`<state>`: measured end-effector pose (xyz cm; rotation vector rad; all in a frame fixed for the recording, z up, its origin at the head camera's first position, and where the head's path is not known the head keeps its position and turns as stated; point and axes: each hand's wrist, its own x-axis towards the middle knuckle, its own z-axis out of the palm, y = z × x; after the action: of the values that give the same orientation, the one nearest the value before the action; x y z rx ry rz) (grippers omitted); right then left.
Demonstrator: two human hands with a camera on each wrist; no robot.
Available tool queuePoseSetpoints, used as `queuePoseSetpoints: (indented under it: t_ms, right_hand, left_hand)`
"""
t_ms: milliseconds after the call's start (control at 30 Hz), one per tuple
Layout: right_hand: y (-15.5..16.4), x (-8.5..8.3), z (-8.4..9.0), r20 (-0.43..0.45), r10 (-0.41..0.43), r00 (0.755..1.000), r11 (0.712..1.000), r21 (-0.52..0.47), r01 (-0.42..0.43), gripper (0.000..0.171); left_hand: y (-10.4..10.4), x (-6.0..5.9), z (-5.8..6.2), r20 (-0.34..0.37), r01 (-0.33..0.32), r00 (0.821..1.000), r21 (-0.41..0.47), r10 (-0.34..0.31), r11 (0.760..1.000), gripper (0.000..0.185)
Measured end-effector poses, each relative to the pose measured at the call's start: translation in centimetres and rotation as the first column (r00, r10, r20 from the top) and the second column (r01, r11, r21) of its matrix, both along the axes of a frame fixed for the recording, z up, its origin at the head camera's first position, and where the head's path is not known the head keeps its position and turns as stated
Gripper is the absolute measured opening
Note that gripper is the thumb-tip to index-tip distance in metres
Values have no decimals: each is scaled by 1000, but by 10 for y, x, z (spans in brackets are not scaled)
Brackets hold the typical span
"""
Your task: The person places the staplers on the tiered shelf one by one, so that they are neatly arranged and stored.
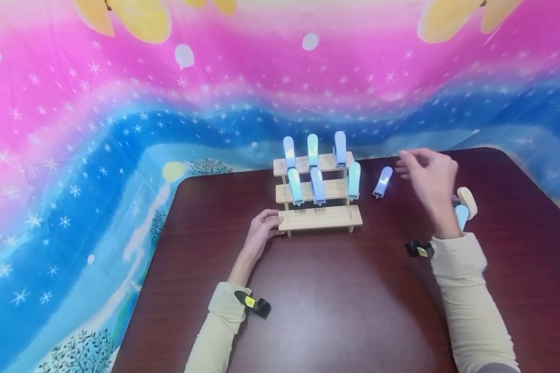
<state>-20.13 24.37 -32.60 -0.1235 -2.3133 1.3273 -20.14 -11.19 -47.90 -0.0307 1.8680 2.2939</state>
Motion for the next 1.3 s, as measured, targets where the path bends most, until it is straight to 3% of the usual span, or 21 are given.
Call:
queuePoseSetpoints:
  t_ms: [133,267,433,567,933,1167,1300]
  right_hand:
    - [41,4,-3,118,-53,992,990,135,37,53]
    - [78,7,-6,254,-81,964,974,227,22,70]
    - [115,8,-16,385,-16,923,981,185,-60,78]
    - [138,6,-29,440,30,897,980,164,-113,80]
    - [168,5,-58,545,89,834,990,44,-134,88]
    - [181,6,-68,561,190,806,972,5,-233,80]
    - [186,8,-69,590,242,770,951,14,-309,75]
  left_hand:
    - [0,0,1,-3,-3,1000,-3,3,1000,30]
    - [1,-1,1,-8,2,1000,-5,-2,1000,29]
    - [1,-1,1,-3,5,1000,-5,-5,1000,28]
    - [1,-1,2,5,2,1000,-9,-2,1000,29]
    - [2,-1,3,11,-8,1000,6,8,1000,28]
    - [1,0,2,16,-7,1000,15,7,1000,28]
    - [2,0,2,11,-10,1000,6,10,1000,28]
